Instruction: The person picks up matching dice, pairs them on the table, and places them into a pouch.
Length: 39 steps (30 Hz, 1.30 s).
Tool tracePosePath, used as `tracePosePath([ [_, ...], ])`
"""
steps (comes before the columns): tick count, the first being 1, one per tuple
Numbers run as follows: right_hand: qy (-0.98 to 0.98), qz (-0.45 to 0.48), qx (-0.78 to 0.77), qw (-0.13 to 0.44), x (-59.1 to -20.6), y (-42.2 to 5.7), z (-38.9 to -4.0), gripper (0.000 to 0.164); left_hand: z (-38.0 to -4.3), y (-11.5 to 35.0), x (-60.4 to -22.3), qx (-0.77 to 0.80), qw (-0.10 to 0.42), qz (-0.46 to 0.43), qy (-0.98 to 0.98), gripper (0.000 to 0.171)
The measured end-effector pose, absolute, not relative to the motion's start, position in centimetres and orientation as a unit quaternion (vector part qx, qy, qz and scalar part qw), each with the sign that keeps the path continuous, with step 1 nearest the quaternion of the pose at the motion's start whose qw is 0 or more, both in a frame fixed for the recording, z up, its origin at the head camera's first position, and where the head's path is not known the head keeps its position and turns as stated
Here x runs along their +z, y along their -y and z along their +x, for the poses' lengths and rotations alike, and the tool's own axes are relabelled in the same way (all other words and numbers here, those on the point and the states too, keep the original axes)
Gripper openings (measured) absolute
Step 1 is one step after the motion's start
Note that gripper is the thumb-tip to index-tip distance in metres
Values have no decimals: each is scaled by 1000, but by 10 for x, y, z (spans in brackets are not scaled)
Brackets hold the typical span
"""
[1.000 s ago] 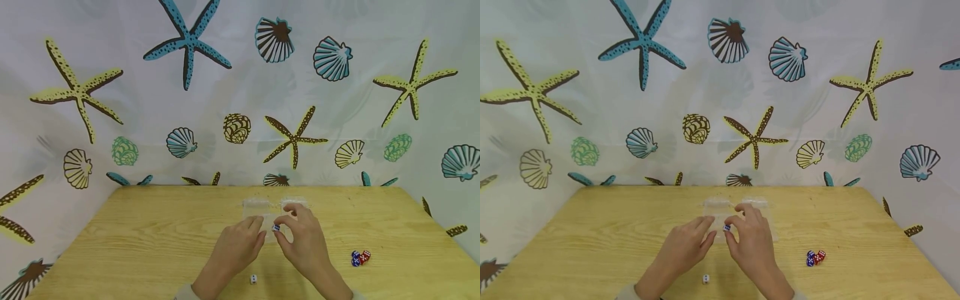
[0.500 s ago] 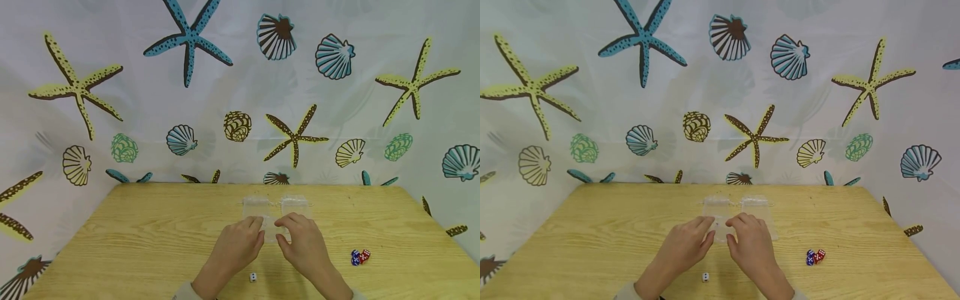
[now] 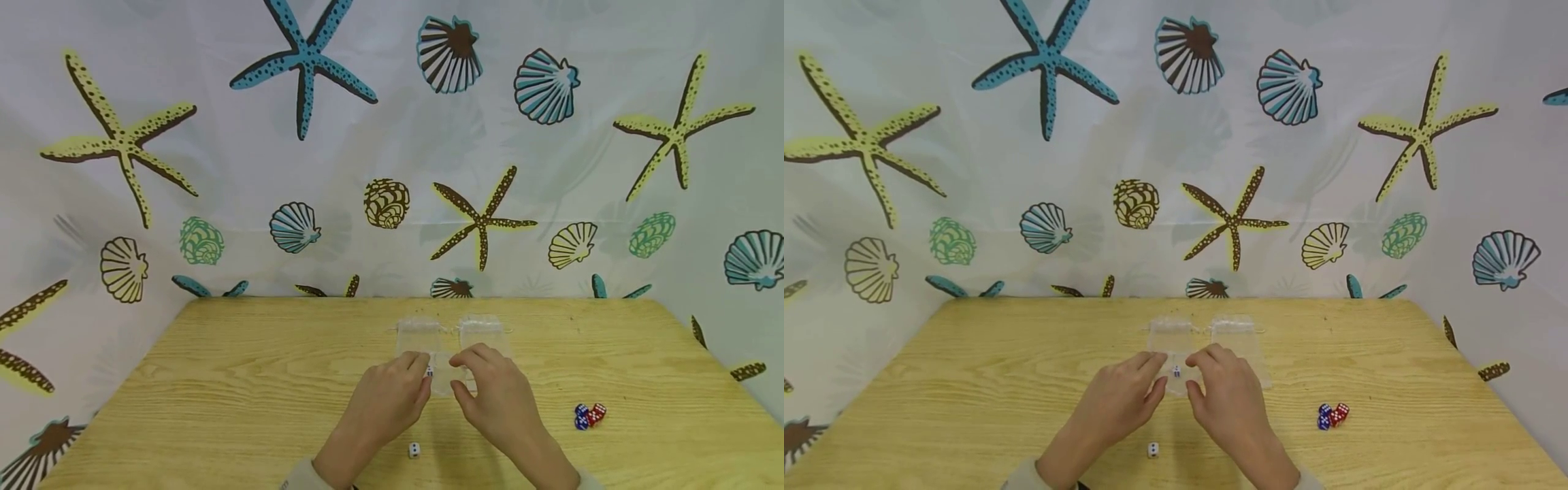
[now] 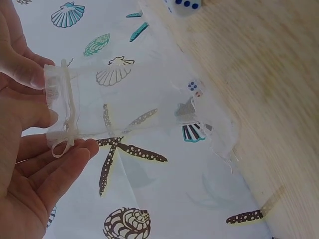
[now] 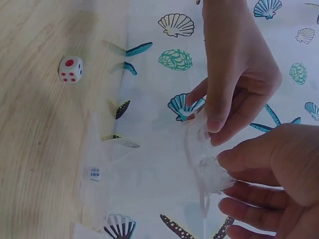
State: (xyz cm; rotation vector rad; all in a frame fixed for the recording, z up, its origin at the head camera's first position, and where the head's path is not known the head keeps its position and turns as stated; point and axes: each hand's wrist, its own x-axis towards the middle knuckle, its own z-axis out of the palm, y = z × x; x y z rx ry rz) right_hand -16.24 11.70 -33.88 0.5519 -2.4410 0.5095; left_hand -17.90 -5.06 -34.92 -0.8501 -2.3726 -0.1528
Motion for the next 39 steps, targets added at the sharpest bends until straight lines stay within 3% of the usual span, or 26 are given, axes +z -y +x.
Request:
tracePosePath([
  [6, 914, 225, 209, 265, -326, -113, -145, 22, -180, 51, -348, -52, 298, -327, 895, 23],
  [13, 922, 306, 233, 46, -331, -102, -136, 19, -182, 53, -346, -46, 288, -322, 901, 24],
  [16, 923, 310, 229, -4, -342, -97, -140, 26, -181, 53, -346, -46, 283, -321, 903, 25],
  [27, 922, 301, 233, -72, -376, -85, -151, 24, -182, 54, -349, -65, 275, -319, 905, 24],
  [36, 927, 301, 215, -66, -386, -82, -151, 7, -181, 54, -349, -79, 268, -322, 905, 23],
  [39, 925, 302, 221, -69, -388, -82, -153, 8, -181, 54, -349, -81, 270, -322, 904, 24],
])
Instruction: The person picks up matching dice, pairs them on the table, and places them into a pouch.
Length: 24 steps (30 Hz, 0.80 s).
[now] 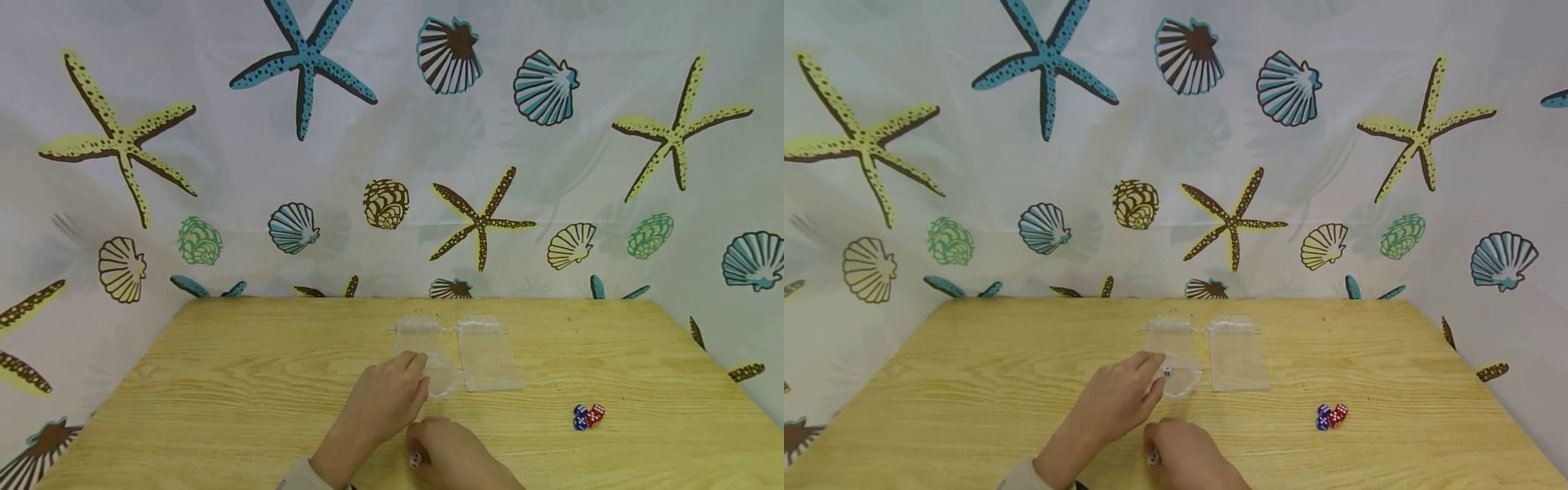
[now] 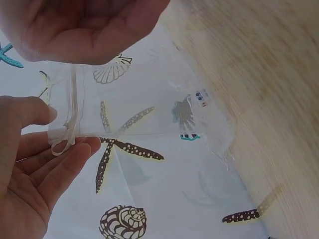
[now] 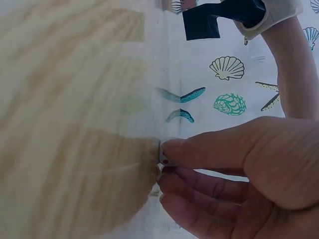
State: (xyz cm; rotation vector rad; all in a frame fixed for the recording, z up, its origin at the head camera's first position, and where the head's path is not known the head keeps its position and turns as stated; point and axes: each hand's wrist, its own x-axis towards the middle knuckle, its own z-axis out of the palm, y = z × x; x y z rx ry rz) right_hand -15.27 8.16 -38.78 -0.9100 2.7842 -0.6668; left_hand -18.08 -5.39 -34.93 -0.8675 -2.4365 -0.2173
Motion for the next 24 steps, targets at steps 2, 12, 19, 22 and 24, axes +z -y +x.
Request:
tracePosePath([
  [2, -925, -299, -224, 73, -388, -82, -153, 10, -181, 54, -349, -85, 268, -323, 904, 24],
  [12, -922, -304, -239, 32, -366, -93, -152, 13, -186, 58, -348, -105, 274, -308, 905, 25],
  [19, -899, -321, -295, -46, -341, -108, -152, 14, -185, 59, -346, -135, 263, -298, 908, 28],
  [22, -891, -315, -311, -97, -336, -112, -152, 15, -185, 60, -345, -144, 259, -294, 909, 29],
  [24, -888, -306, -316, -135, -335, -114, -153, 17, -184, 60, -345, -150, 257, -294, 908, 29],
])
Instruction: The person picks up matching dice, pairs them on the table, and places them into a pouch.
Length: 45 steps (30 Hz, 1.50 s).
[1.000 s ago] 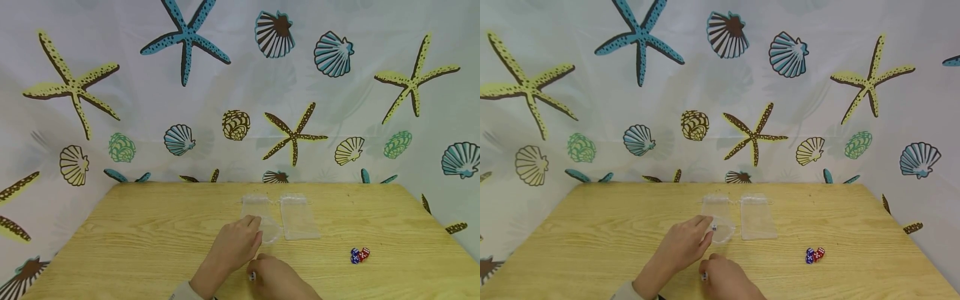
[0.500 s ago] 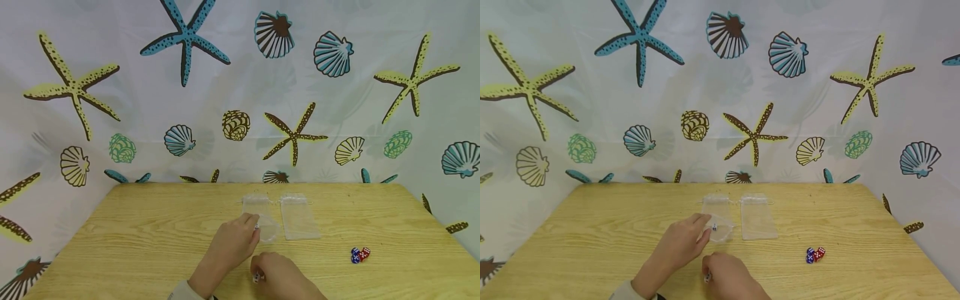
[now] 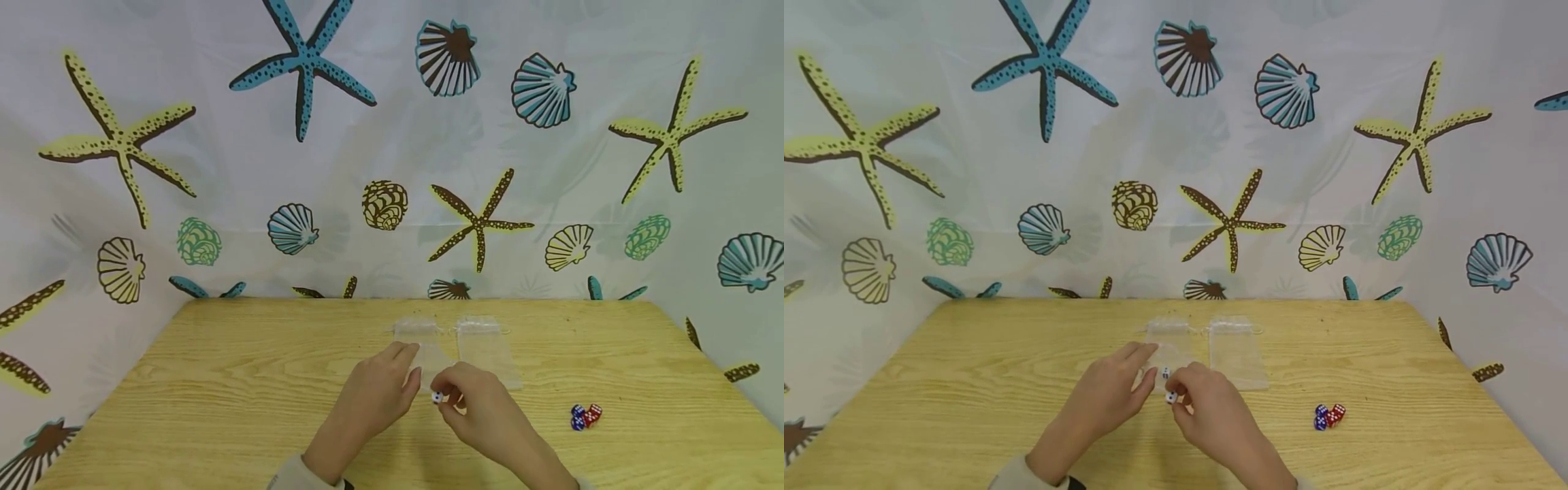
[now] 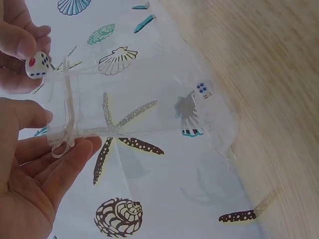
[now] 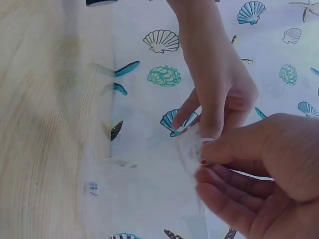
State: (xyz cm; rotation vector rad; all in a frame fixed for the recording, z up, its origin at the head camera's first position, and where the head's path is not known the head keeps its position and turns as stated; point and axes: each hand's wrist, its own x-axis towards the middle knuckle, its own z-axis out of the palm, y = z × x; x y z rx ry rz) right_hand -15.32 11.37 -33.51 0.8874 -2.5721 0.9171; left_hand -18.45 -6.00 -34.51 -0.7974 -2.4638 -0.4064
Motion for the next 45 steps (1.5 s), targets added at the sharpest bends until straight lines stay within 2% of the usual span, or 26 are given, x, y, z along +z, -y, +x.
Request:
tracePosePath([
  [8, 857, 278, 334, 278, -341, -114, -162, 23, -184, 60, -346, -171, 258, -300, 903, 28],
  [12, 840, 281, 339, 318, -343, -113, -165, 25, -184, 59, -345, -172, 263, -300, 901, 28],
  [20, 876, 237, 271, 322, -351, -112, -168, 21, -182, 57, -343, -184, 249, -306, 900, 28],
  [31, 892, 217, 271, 290, -349, -113, -167, 23, -183, 59, -342, -207, 234, -309, 898, 29],
  [34, 895, 221, 276, 272, -347, -115, -166, 26, -182, 59, -342, -208, 227, -307, 900, 30],
  [40, 905, 237, 277, 221, -344, -119, -166, 44, -184, 60, -343, -217, 219, -302, 902, 29],
  [45, 901, 234, 286, 229, -343, -120, -169, 50, -184, 61, -342, -229, 215, -302, 900, 30],
])
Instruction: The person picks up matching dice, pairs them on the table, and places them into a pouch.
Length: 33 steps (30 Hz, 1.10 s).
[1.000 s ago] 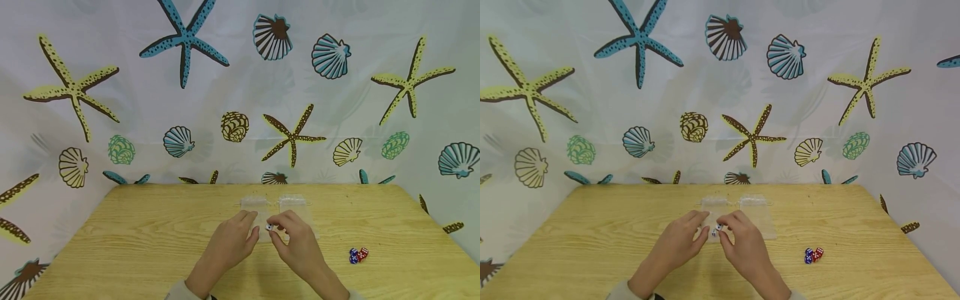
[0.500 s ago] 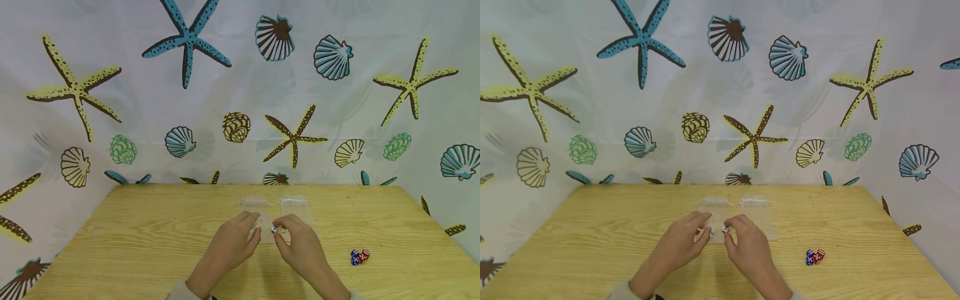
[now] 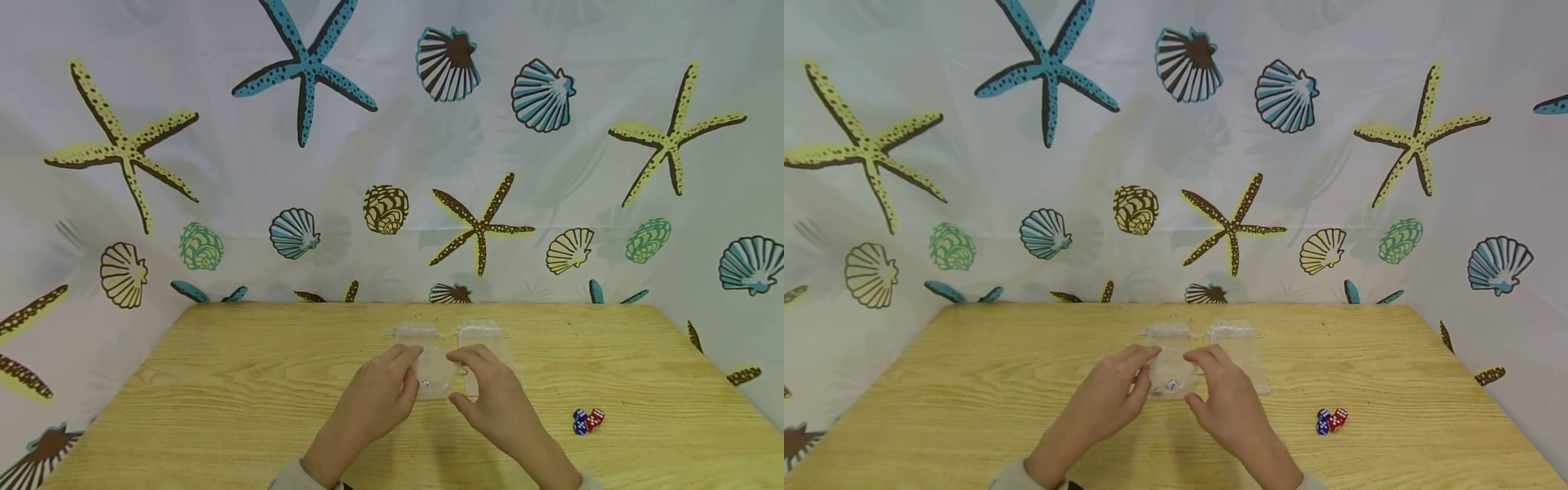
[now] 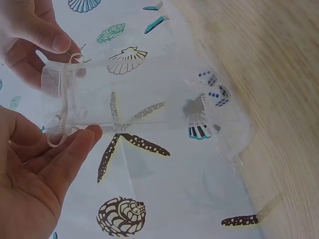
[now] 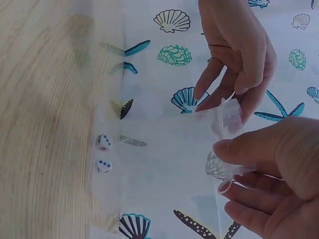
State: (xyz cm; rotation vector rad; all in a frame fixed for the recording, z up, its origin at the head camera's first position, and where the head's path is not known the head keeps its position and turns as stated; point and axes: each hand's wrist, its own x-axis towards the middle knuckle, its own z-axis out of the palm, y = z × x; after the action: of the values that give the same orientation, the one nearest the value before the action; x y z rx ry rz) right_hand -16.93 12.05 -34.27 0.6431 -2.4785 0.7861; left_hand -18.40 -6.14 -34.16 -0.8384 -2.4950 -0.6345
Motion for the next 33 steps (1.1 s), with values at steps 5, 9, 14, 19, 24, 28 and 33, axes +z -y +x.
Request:
tracePosePath([
  [5, 877, 242, 299, 286, -344, -121, -172, 45, -183, 62, -339, -240, 207, -308, 897, 34],
  [9, 863, 244, 310, 316, -344, -121, -173, 42, -184, 62, -338, -262, 200, -315, 890, 30],
  [14, 857, 241, 317, 326, -345, -122, -173, 38, -185, 63, -337, -288, 185, -321, 883, 30],
  [19, 849, 245, 323, 338, -344, -123, -174, 41, -186, 63, -338, -298, 195, -324, 876, 29],
  [24, 843, 240, 325, 354, -345, -125, -175, 38, -186, 64, -338, -329, 191, -315, 870, 33],
  [28, 840, 234, 318, 371, -346, -128, -178, 32, -187, 65, -337, -362, 176, -292, 868, 36],
  [33, 840, 217, 318, 381, -349, -130, -181, 30, -189, 65, -336, -380, 173, -266, 869, 31],
])
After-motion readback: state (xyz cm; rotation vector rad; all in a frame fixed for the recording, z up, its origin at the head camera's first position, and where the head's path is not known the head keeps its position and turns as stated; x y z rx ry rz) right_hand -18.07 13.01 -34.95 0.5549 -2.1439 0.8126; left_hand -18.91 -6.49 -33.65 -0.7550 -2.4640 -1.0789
